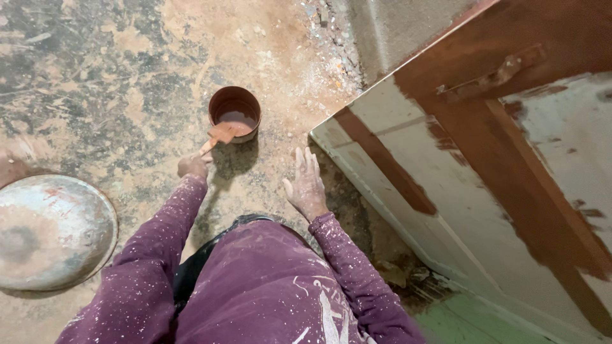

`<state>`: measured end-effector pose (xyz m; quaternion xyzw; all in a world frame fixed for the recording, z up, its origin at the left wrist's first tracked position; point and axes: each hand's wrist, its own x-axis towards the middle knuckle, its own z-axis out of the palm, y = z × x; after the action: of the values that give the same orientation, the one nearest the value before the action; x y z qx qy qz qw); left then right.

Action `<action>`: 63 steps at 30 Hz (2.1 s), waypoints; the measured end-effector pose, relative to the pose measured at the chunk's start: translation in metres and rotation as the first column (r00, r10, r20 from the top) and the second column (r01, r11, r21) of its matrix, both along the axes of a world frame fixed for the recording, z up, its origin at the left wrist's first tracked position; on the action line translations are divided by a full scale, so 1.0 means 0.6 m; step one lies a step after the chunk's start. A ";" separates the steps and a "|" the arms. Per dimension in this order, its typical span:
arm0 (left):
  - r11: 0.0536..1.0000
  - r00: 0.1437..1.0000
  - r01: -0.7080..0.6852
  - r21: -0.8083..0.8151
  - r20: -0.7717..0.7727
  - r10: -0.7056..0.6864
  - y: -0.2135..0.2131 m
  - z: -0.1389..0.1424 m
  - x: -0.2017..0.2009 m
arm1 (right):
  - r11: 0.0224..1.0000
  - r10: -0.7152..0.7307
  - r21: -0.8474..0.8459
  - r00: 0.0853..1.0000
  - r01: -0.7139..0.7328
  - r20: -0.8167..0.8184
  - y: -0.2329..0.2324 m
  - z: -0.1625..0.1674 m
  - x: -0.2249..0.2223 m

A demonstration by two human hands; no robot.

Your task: The person paints a wooden door panel with reddish-brown paint using a brush, applying strokes along the frame and rails while standing on a staircase. They dip the brush into a paint pot on the floor and continue coating the bare wood sections of the door.

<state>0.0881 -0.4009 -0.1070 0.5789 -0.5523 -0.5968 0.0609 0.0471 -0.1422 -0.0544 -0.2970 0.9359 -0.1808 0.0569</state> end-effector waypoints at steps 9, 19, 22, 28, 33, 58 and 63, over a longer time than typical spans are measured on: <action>0.991 0.991 0.115 0.061 -0.082 -0.110 0.088 -0.008 0.068 | 0.990 -0.116 -0.077 0.992 0.119 0.042 0.057 0.002 -0.002; 0.417 0.246 0.874 -0.249 -0.513 -0.822 0.435 0.082 0.008 | 0.233 0.066 -0.237 0.227 0.943 0.972 0.228 0.037 0.081; 0.179 -0.004 0.914 -0.365 -0.448 -0.894 0.527 0.100 0.008 | -0.153 0.023 -0.393 0.401 0.907 0.916 0.278 0.045 0.118; -0.179 -0.491 0.700 -0.691 -0.284 -0.823 0.638 0.097 0.048 | -0.619 -0.124 -0.355 0.359 0.701 0.925 0.370 0.055 0.216; -0.408 -0.715 0.609 -0.680 -0.249 -0.653 0.658 0.097 0.056 | -0.709 -0.365 -0.508 0.362 0.489 0.858 0.451 0.051 0.273; -0.333 -0.554 0.832 -0.444 -0.649 -0.521 0.687 0.284 -0.020 | -0.351 -0.409 -0.624 0.486 0.698 0.773 0.610 0.426 0.277; -0.280 -0.568 0.823 -0.494 -0.716 -0.406 0.683 0.267 -0.020 | -0.355 -0.478 -0.555 0.365 0.752 0.799 0.631 0.434 0.272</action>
<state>0.0760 0.0091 0.0533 -0.4418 -0.4982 -0.6732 -0.3215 0.2103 0.2366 0.2059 0.3371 0.5682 -0.7366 -0.1444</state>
